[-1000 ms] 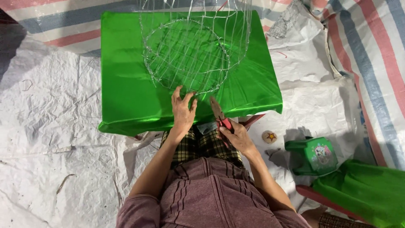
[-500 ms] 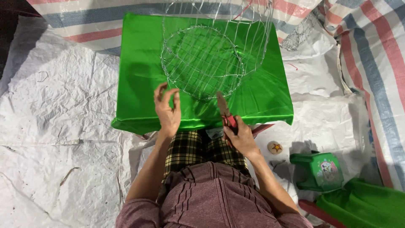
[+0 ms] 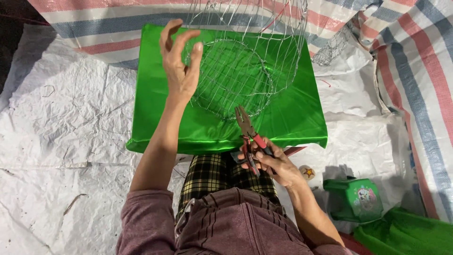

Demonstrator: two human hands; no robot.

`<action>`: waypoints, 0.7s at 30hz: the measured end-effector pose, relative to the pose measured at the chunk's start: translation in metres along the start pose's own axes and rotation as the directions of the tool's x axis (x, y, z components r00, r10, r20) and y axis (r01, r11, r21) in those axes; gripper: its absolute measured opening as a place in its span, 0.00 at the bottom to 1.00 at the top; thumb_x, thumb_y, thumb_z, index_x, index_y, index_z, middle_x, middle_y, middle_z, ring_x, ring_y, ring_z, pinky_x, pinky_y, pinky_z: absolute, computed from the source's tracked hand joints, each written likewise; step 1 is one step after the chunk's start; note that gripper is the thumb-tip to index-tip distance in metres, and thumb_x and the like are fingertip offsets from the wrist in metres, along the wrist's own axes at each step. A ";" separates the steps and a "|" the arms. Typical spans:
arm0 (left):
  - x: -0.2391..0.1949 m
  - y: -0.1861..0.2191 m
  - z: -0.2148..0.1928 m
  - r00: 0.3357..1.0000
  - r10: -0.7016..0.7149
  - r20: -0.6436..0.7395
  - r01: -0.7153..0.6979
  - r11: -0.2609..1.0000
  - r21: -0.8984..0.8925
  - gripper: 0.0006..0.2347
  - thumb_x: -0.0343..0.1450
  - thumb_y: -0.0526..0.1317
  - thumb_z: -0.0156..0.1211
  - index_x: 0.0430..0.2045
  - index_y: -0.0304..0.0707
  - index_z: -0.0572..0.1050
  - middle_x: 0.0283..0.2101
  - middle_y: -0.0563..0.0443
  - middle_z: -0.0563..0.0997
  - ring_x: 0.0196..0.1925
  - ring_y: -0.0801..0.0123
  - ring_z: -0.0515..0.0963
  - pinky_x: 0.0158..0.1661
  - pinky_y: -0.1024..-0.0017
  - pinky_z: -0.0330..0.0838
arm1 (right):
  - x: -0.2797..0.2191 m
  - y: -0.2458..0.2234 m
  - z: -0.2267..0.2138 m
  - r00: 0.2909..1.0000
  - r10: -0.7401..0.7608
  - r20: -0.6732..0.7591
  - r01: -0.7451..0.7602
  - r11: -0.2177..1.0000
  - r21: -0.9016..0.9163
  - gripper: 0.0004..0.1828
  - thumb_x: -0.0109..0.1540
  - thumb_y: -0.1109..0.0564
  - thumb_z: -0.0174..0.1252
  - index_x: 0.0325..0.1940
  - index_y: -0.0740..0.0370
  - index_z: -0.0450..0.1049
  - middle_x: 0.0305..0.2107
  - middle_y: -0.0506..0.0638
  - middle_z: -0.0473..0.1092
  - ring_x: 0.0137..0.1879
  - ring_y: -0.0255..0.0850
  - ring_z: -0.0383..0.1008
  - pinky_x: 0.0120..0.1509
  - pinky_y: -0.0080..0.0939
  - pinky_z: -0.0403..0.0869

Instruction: Using pliers to bend and secure wires while assembling a metal mesh structure on a work surface.

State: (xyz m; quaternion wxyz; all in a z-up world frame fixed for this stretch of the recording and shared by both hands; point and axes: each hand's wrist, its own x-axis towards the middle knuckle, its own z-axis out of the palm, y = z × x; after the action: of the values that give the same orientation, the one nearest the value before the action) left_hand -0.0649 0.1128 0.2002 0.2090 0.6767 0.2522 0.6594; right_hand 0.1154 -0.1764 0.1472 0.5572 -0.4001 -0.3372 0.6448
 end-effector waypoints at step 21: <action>-0.082 -0.025 0.037 0.979 -0.184 -0.091 0.182 0.983 -0.030 0.14 0.78 0.55 0.50 0.50 0.52 0.73 0.64 0.43 0.64 0.68 0.50 0.66 0.67 0.39 0.56 | 0.032 -0.114 0.052 0.998 -0.070 -0.001 0.067 0.955 -0.287 0.15 0.62 0.58 0.59 0.46 0.73 0.69 0.32 0.59 0.68 0.31 0.45 0.76 0.43 0.60 0.83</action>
State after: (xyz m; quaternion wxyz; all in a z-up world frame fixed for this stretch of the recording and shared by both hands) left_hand -0.0300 0.0838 0.1184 0.2641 0.6165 0.3157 0.6712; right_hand 0.1189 -0.1268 0.2669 0.5173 -0.4684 -0.4377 0.5670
